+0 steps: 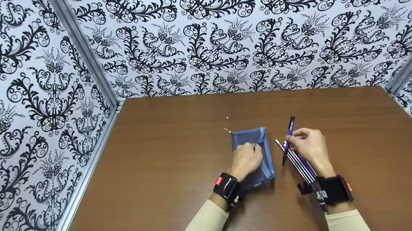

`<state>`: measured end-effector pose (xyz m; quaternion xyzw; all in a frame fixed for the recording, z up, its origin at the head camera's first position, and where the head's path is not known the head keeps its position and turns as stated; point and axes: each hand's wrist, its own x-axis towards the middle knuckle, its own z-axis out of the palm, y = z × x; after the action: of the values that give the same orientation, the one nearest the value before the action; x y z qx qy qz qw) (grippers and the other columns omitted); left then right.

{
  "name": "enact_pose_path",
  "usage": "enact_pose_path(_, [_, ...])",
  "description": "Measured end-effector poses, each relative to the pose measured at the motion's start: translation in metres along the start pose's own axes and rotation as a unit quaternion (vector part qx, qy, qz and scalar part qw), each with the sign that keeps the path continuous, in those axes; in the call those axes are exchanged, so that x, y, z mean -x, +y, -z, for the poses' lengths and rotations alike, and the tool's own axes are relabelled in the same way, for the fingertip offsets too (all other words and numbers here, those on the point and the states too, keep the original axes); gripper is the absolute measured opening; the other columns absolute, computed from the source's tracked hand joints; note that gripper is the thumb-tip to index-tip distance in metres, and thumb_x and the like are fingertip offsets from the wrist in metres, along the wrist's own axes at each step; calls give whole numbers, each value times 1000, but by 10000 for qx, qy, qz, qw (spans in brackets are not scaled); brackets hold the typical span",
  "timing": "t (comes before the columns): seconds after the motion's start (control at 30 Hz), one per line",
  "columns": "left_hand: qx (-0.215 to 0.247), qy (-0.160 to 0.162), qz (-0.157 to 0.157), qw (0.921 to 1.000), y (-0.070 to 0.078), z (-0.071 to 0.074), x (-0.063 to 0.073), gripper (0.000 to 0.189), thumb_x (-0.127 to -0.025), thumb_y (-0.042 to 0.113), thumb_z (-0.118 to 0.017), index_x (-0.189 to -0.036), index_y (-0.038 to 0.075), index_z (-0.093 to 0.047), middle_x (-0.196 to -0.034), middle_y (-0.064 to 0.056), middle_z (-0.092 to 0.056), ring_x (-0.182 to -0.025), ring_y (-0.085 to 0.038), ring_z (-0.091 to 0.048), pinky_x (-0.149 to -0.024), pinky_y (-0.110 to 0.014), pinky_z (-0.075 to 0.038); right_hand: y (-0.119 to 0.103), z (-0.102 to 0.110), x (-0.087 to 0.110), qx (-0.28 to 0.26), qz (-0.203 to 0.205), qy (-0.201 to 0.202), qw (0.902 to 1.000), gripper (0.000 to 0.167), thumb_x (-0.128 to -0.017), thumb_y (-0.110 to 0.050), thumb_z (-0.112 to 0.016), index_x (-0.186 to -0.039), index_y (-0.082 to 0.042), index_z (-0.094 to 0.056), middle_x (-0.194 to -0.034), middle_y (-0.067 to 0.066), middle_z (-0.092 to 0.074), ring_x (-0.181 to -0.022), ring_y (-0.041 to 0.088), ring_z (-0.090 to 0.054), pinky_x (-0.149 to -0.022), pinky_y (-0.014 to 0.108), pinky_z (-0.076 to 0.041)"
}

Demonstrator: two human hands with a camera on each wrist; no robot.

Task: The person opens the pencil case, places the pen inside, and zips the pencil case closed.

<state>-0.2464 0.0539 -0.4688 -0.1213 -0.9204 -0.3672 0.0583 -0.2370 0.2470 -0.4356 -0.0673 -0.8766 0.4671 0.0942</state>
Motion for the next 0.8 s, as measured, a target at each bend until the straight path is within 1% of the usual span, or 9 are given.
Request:
enact_pose_path(0.3, [95, -57, 41, 9999, -2, -1, -1, 43, -98, 24, -44, -56, 19, -45, -67, -4, -63, -75, -24, -69, -66, -38, -51, -1, 1, -1, -152, -102, -31, 9998, 24, -90, -12, -69, -104, 7, -68, -94, 20, -74, -65, 13, -72, -59, 19, -54])
enact_pose_path(0.53, [121, -109, 72, 9998, -3, -1, -2, 43, -99, 25, -44, -56, 20, -44, -65, -3, -60, -73, -22, -67, -64, -37, -50, -1, 1, 0, -165, -123, -54, 9998, 24, -90, -13, -69, -105, 7, -68, -94, 19, -74, -65, 10, -70, -60, 19, -54])
enact_pose_path(0.7, [179, -120, 99, 9997, -3, -2, -2, 44, -98, 22, -45, -54, 19, -41, -61, 0, -54, -67, -19, -61, -60, -35, -48, -1, 0, 0, -192, -56, -20, 9998, 23, -90, -13, -69, -103, 7, -68, -92, 18, -74, -63, 8, -70, -61, 17, -53])
enact_pose_path(0.8, [194, -107, 103, 9997, -3, -2, -3, 44, -97, 22, -45, -54, 19, -40, -61, 0, -54, -66, -18, -60, -58, -34, -47, 0, -1, 0, -193, -58, 23, 9998, 24, -90, -14, -70, -102, 6, -69, -91, 17, -75, -63, 7, -70, -61, 16, -53])
